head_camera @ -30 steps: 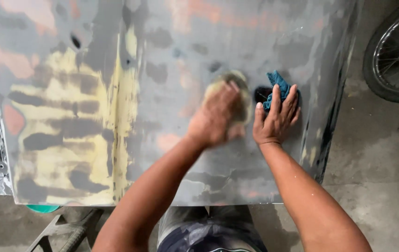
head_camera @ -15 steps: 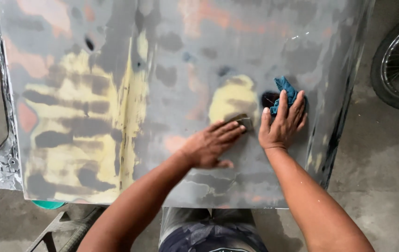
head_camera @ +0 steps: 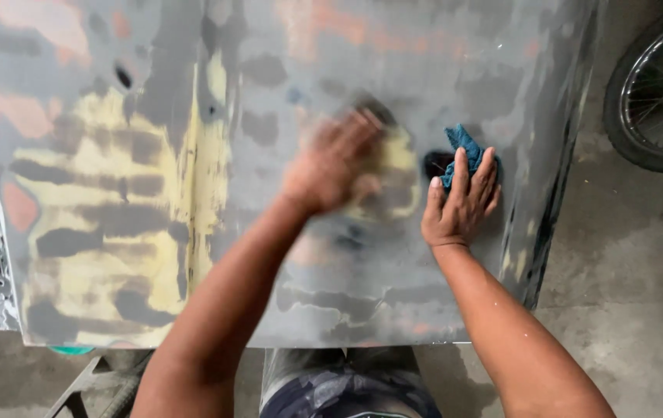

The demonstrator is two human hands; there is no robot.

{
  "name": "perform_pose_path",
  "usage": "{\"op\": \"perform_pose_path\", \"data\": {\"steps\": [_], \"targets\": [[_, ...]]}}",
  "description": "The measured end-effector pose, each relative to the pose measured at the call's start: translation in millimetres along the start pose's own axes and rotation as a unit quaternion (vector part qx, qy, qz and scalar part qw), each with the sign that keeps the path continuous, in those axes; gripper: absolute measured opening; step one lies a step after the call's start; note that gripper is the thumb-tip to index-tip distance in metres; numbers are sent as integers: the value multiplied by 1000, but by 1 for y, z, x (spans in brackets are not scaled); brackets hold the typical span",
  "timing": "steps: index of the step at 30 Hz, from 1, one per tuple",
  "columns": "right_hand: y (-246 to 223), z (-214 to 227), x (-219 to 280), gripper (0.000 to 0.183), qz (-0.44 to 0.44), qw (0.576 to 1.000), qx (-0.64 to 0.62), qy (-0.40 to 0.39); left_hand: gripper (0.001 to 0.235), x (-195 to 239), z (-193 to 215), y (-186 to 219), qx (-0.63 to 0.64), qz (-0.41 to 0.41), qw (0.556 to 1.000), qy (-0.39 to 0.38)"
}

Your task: Sanding a car body panel with a sanding block and wiping it with a cloth.

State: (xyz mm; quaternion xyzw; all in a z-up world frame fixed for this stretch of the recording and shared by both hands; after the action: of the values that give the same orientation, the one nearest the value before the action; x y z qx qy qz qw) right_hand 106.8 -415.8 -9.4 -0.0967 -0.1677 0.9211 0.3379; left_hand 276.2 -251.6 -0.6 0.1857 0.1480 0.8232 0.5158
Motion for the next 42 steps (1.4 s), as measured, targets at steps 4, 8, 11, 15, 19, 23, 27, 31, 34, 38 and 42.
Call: {"op": "perform_pose_path", "data": {"steps": [4,8,11,15,19,23,27,31,34,38,42], "targets": [[-2,1,-3,65,7,1000,0,6,79,38,42,-79,-35,342,917,201],[4,-3,2,66,9,1000,20,-7,91,75,-9,22,-20,98,995,24],[13,-14,-8,68,28,999,30,-6,91,133,-27,39,81,12,997,17],[4,-30,-60,70,77,996,36,-41,81,200,-23,13,47,231,965,114],[-63,-80,-162,70,164,984,30,-60,83,237,-32,30,36,267,949,166],[-179,-107,-167,68,271,957,36,-93,80,262,-50,39,42,312,930,187],[-241,-113,-76,67,422,895,25,-141,80,284,-58,36,22,363,909,201],[-231,-74,76,61,507,847,-47,-154,81,286,-51,32,24,357,911,203],[-175,-48,140,51,486,807,-23,-335,83,285,-46,33,40,344,917,200],[-63,-21,72,57,432,881,-14,-192,85,284,-46,32,36,334,922,195],[20,-28,-67,61,144,987,33,-71,86,278,-45,31,20,316,930,186]]}}
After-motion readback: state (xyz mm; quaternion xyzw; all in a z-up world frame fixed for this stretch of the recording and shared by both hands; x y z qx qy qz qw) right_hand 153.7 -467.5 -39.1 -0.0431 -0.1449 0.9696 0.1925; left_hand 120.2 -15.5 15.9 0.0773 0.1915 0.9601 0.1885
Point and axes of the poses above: each hand's wrist, its own x-axis away from the middle knuckle, its own z-axis out of the back of the hand, y = z × x, the point moved 7 cm from there along -x, towards the middle knuckle, and after that the axes turned 2 degrees about -z, right-handed, at the moved point
